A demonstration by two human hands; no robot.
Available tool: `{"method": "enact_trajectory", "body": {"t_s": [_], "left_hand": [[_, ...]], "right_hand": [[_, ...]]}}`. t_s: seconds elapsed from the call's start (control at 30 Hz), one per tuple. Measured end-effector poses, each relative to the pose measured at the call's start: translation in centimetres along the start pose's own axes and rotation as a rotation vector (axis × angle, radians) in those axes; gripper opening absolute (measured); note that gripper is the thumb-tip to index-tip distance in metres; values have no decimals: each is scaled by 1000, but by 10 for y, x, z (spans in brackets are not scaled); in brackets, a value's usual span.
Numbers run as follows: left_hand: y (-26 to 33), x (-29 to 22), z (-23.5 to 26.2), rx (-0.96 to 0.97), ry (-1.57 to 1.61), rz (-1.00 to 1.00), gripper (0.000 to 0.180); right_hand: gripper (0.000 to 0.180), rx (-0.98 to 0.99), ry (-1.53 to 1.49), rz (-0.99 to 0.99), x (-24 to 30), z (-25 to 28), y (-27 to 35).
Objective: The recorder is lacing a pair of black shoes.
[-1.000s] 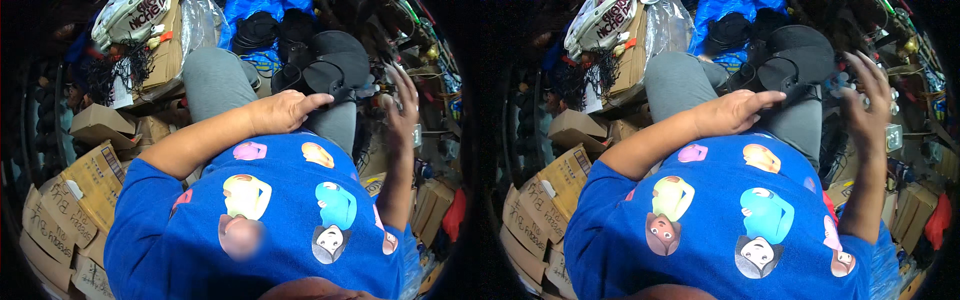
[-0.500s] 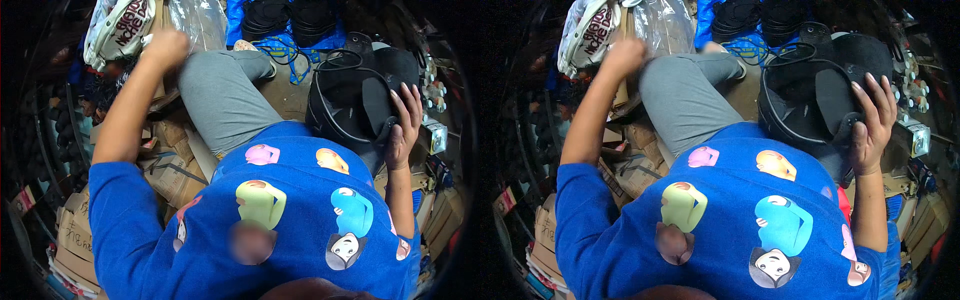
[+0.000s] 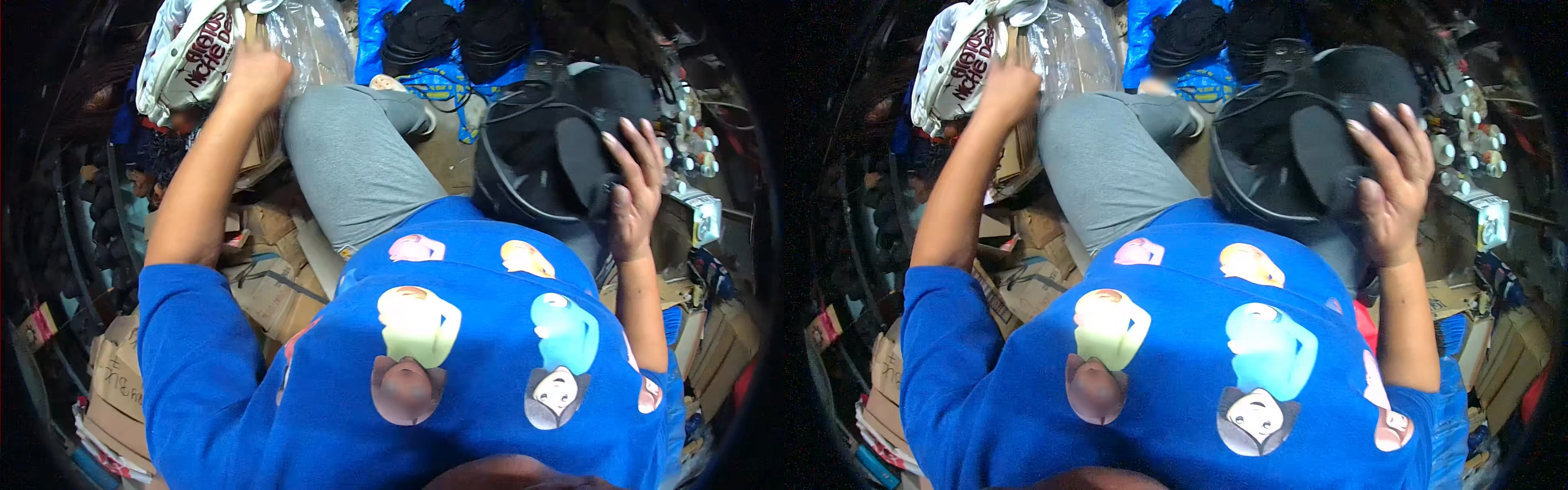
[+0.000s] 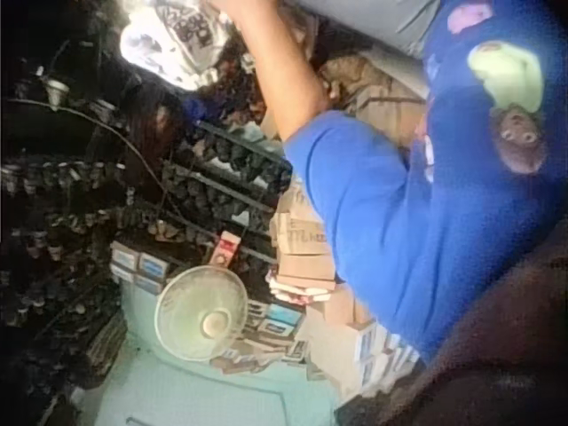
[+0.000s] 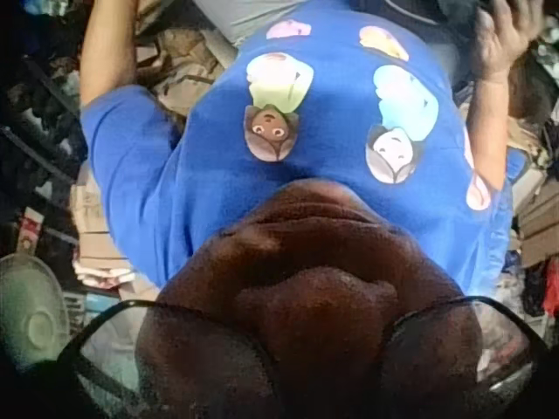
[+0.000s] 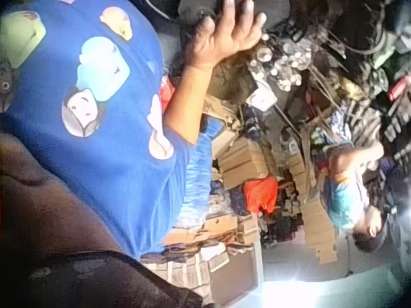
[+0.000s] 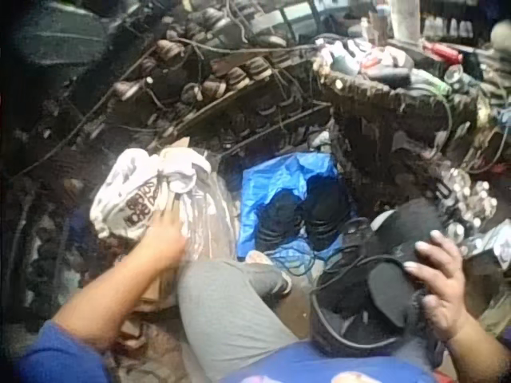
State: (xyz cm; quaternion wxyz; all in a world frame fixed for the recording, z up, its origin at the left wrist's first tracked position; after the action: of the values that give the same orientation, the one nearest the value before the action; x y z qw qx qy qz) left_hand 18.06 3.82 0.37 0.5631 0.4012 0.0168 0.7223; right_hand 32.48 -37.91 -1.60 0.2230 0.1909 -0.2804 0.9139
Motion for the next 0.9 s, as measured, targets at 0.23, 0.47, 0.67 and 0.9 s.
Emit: {"method": "enact_trajectory", "body": {"t_s": [0.23, 0.47, 0.67, 0.9], "left_hand": [[41, -164, 132, -885, 1191, -464, 44], [-10, -202, 76, -354, 1770, -106, 65], [-7, -189, 66, 10, 2450, -501, 30], [15, -152, 78, -748, 1211, -10, 37]], "right_hand": [[44, 201, -69, 44, 1, -22, -23], [53, -22, -114, -424, -19, -28, -9], [69, 42, -992, -627, -14, -52, -8], [71, 107, -756, -780, -19, -61, -37]]}}
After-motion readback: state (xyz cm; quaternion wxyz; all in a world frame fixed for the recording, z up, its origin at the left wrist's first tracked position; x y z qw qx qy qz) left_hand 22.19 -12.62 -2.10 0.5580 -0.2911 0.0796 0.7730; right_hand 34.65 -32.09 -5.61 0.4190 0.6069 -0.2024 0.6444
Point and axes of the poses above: each hand's wrist, its own y-axis away from the middle knuckle, its own z-axis out of the back of the hand, x = y × z, the point moved 6 cm from there along -y, towards the middle knuckle
